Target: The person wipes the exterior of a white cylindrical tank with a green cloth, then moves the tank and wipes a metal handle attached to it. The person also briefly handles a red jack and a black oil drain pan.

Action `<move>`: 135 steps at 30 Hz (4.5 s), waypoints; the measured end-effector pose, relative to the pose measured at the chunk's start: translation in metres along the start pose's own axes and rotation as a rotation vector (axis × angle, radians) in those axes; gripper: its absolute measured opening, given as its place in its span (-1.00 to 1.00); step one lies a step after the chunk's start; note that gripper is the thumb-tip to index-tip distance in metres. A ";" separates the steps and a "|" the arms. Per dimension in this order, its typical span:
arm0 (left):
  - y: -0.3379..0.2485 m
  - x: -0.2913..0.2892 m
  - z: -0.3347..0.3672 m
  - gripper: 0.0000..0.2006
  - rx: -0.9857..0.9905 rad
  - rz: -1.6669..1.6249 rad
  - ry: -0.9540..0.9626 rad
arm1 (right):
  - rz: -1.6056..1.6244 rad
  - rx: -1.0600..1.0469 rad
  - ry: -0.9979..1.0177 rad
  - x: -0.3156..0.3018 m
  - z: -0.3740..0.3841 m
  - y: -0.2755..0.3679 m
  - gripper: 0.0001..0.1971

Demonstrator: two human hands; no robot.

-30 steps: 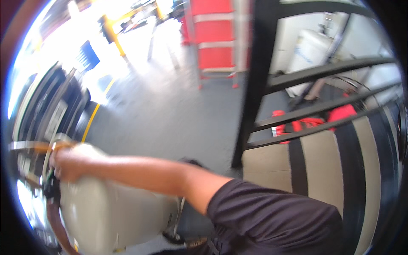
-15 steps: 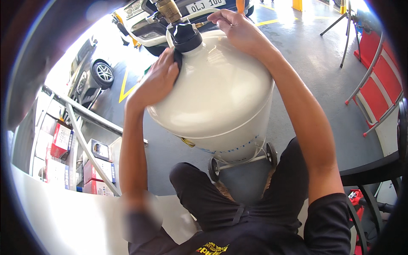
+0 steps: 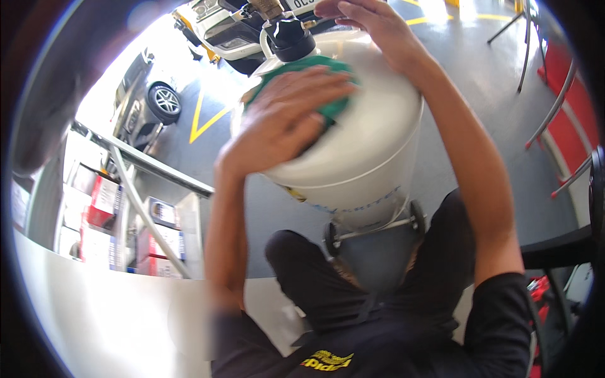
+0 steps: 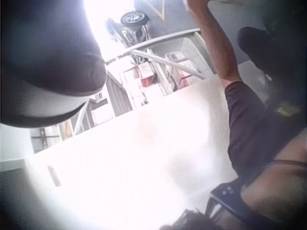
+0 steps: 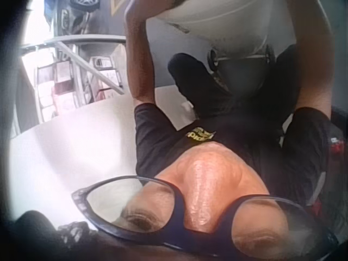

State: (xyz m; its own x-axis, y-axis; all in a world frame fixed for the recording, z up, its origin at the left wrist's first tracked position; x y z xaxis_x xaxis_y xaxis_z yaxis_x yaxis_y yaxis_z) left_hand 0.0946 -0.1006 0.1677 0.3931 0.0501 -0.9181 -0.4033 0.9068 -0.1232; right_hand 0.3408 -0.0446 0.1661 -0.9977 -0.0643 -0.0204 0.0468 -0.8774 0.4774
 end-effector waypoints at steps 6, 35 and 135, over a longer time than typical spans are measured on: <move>-0.058 0.027 0.037 -0.59 0.052 -0.087 0.091 | 0.434 -0.137 -0.064 0.012 -0.016 0.032 -0.55; 0.016 0.027 -0.033 -0.46 -0.719 0.056 -0.364 | -1.107 -0.200 0.533 0.086 -0.100 0.098 -0.49; -0.006 0.021 -0.037 -0.50 -0.624 -0.065 -0.445 | -1.096 -0.088 0.602 0.079 -0.077 0.086 -0.43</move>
State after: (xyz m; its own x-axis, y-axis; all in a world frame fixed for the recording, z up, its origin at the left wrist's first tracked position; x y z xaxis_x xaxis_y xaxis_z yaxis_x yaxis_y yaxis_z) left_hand 0.0753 -0.1206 0.1352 0.6743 0.2877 -0.6801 -0.7073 0.5163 -0.4829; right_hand 0.2702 -0.1621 0.1381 -0.3340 0.5321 -0.7781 -0.7664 -0.6338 -0.1044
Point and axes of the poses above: each hand's wrist, its own z-axis towards the middle knuckle, its own x-axis out of the palm, y = z × x, the point moved 3 cm from there along z, towards the middle knuckle, and after that the axes turned 15 degrees about -x, right-handed, at the moved point
